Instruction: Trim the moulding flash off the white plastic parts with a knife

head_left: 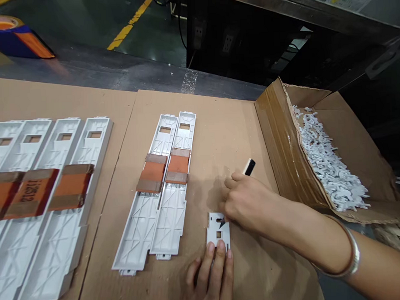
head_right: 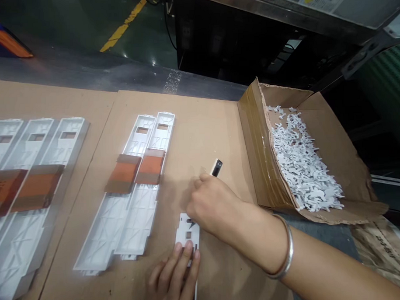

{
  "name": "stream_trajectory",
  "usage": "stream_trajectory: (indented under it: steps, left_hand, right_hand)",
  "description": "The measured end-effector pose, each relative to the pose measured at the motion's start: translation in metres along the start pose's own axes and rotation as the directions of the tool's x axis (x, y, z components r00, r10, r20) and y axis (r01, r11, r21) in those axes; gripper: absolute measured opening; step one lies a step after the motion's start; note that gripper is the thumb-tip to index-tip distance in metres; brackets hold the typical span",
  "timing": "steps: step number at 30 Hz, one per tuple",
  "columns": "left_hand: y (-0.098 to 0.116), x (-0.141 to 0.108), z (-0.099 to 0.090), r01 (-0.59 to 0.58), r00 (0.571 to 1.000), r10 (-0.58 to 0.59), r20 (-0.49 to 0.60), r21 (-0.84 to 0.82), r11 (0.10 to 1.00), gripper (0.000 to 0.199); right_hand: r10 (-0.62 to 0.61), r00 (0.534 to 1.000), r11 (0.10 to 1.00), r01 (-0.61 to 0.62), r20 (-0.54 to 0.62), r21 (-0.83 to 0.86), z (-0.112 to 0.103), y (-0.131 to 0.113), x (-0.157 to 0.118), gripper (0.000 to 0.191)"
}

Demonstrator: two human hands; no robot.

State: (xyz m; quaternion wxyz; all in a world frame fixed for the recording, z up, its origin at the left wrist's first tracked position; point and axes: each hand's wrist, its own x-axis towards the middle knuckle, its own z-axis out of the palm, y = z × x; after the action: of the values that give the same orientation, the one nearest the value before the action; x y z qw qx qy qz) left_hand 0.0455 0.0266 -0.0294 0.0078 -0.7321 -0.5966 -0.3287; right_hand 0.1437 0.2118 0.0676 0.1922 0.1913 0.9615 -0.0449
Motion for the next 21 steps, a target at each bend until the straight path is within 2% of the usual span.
stream_trajectory:
  steps: [2, 5, 8, 10, 13, 16, 17, 19, 21]
  left_hand:
    - [0.000, 0.001, 0.000, 0.007, 1.000, -0.007, -0.012, -0.003, 1.000, 0.036]
    - [0.000, 0.002, -0.001, 0.015, 1.000, -0.016, -0.018, -0.004, 1.000, 0.037]
    - [0.001, 0.001, 0.000, 0.018, 1.000, -0.018, -0.016, -0.009, 1.000, 0.037]
    - [0.000, 0.000, 0.000, 0.022, 1.000, -0.022, -0.002, -0.015, 1.000, 0.037]
    - [-0.005, -0.001, -0.004, -0.022, 0.999, 0.023, 0.033, -0.037, 0.999, 0.033]
    - [-0.021, 0.003, -0.018, -0.177, 0.977, 0.186, 0.106, -0.093, 0.980, 0.029]
    - [-0.028, 0.006, -0.024, -0.255, 0.951, 0.271, 0.150, -0.114, 0.960, 0.032]
    - [-0.041, 0.017, -0.036, -0.412, 0.864, 0.434, 0.253, -0.139, 0.901, 0.033]
    - [-0.047, 0.032, -0.046, -0.522, 0.784, 0.538, 0.310, -0.140, 0.842, 0.023]
  right_hand:
    - [-0.032, 0.999, 0.999, 0.032, -0.014, 0.028, -0.004, 0.004, 0.000, 0.019]
    - [0.003, 0.998, 0.997, 0.001, -0.056, 0.074, -0.005, 0.008, -0.009, 0.018]
    - [0.105, 0.986, 0.990, -0.091, -0.130, 0.105, 0.000, 0.008, -0.027, 0.020]
    - [0.222, 0.960, 0.967, -0.194, -0.170, 0.162, 0.005, 0.005, -0.041, 0.022]
    - [0.435, 0.881, 0.880, -0.372, -0.187, 0.297, 0.015, -0.009, -0.063, 0.025]
    - [0.595, 0.781, 0.753, -0.459, -0.190, 0.472, 0.030, -0.029, -0.087, 0.028]
    - [0.643, 0.744, 0.700, -0.475, -0.182, 0.533, 0.036, -0.036, -0.096, 0.027]
    - [0.731, 0.667, 0.585, -0.503, -0.145, 0.636, 0.048, -0.050, -0.114, 0.025]
    - [0.808, 0.577, 0.479, -0.527, -0.118, 0.702, 0.058, -0.061, -0.136, 0.024]
